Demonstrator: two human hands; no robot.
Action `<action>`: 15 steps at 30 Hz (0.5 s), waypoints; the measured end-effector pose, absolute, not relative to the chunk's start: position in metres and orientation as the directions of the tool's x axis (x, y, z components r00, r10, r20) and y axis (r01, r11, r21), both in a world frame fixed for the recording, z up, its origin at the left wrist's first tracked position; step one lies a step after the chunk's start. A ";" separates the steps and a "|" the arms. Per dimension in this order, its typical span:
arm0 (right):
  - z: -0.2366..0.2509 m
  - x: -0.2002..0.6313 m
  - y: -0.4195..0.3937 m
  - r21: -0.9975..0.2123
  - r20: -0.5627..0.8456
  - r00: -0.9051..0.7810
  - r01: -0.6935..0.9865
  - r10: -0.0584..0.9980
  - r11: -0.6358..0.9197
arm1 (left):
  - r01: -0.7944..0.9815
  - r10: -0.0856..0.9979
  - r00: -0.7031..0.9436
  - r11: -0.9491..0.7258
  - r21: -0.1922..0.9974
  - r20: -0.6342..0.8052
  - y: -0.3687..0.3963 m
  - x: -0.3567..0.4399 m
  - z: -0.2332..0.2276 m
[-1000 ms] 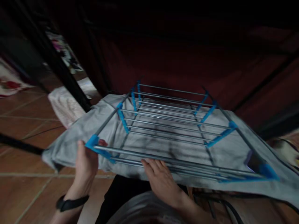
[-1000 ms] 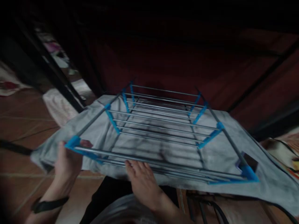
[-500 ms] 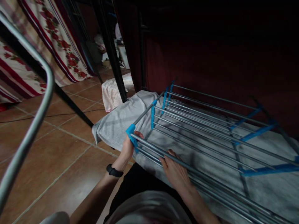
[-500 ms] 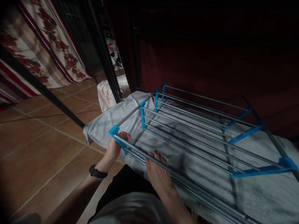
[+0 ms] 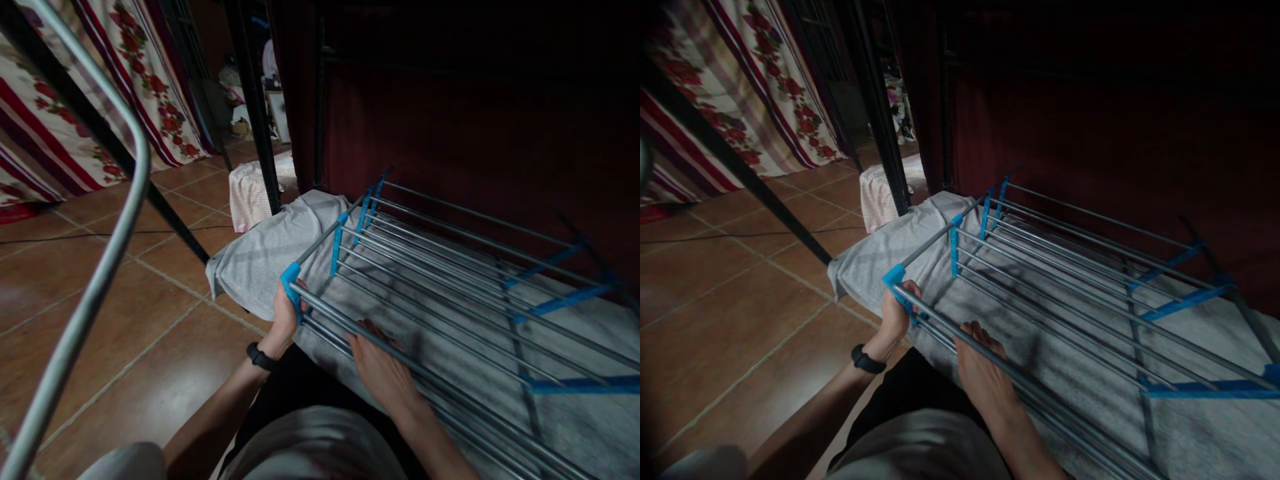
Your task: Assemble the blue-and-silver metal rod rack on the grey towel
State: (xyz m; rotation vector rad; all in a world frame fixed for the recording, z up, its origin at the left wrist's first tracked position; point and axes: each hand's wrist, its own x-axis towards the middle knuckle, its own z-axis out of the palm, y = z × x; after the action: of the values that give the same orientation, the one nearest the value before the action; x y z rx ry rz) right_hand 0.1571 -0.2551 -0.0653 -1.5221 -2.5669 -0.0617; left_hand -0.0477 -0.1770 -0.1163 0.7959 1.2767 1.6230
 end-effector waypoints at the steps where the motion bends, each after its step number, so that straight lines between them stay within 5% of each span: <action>1: -0.063 0.153 -0.253 -0.069 0.141 -0.470 0.873 0.871 0.483 | -0.261 0.908 -0.418 -0.072 0.963 -0.045 -0.177 -0.047 -0.117; 10: -0.054 0.088 -0.215 -0.429 0.053 -0.519 0.760 0.853 0.489 | -0.348 0.872 -0.484 -0.113 0.931 -0.075 -0.176 -0.044 -0.120; 15: -0.053 0.066 -0.198 -0.502 0.002 -0.511 0.743 0.860 0.443 | -0.335 0.844 -0.535 -0.175 0.926 -0.034 -0.174 -0.049 -0.121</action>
State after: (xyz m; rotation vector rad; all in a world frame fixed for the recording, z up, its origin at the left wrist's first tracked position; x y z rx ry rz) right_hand 0.0665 -0.1985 -0.0533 -1.3874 -2.4394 0.6548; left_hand -0.0492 -0.1740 -0.1206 0.6471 1.2498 1.8199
